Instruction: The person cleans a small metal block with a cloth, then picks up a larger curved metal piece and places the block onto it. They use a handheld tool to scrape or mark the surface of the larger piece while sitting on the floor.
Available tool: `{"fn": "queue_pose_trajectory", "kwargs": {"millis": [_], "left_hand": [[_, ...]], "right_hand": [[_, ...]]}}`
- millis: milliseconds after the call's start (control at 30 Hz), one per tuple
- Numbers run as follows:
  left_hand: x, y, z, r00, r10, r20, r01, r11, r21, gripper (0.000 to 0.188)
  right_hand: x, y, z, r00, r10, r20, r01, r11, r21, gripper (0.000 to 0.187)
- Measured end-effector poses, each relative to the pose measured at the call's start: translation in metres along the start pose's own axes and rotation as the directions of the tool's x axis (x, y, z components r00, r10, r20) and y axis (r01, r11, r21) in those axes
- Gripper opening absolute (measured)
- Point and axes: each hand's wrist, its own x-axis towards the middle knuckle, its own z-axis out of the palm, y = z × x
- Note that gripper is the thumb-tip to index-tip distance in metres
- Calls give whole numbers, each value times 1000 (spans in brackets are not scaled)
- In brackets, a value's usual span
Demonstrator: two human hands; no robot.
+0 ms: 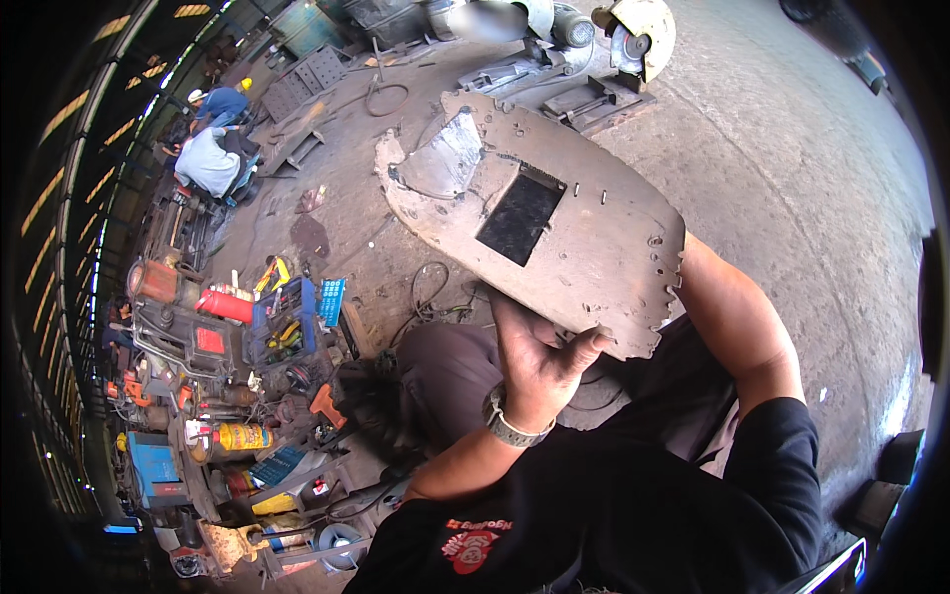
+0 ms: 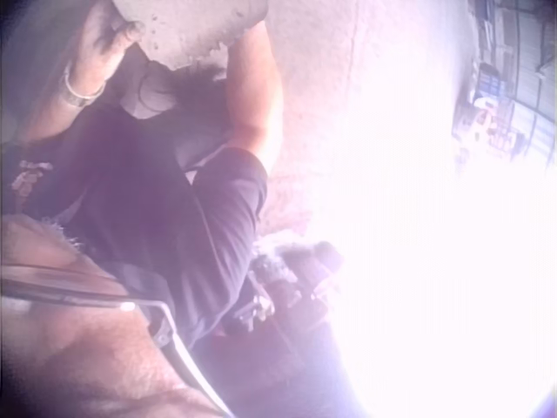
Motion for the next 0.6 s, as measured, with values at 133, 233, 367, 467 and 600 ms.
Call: {"fn": "queue_pose_trajectory", "kwargs": {"millis": [133,233,367,467,600], "left_hand": [[-1,-1,5,1000,18,2,-18,1000,1,105],[-2,-2,8,1000,13,-17,-13,999,-45,104],[-4,-5,6,999,26,-25,-28,998,-52,102],[-3,-8,4,996,75,-37,-76,997,-14,98],[-4,-15,-8,995,98,-20,-96,992,83,90]], "right_hand": [[-1,1,0,1000,1,-10,-1,1000,-10,43],[0,2,0,1000,-2,-16,2,1000,-14,45],[2,1,-1,1000,0,-26,-1,1000,-25,46],[7,3,-2,999,4,-41,-5,999,-38,47],[23,1,-7,997,1,-80,-11,992,-125,49]]}}
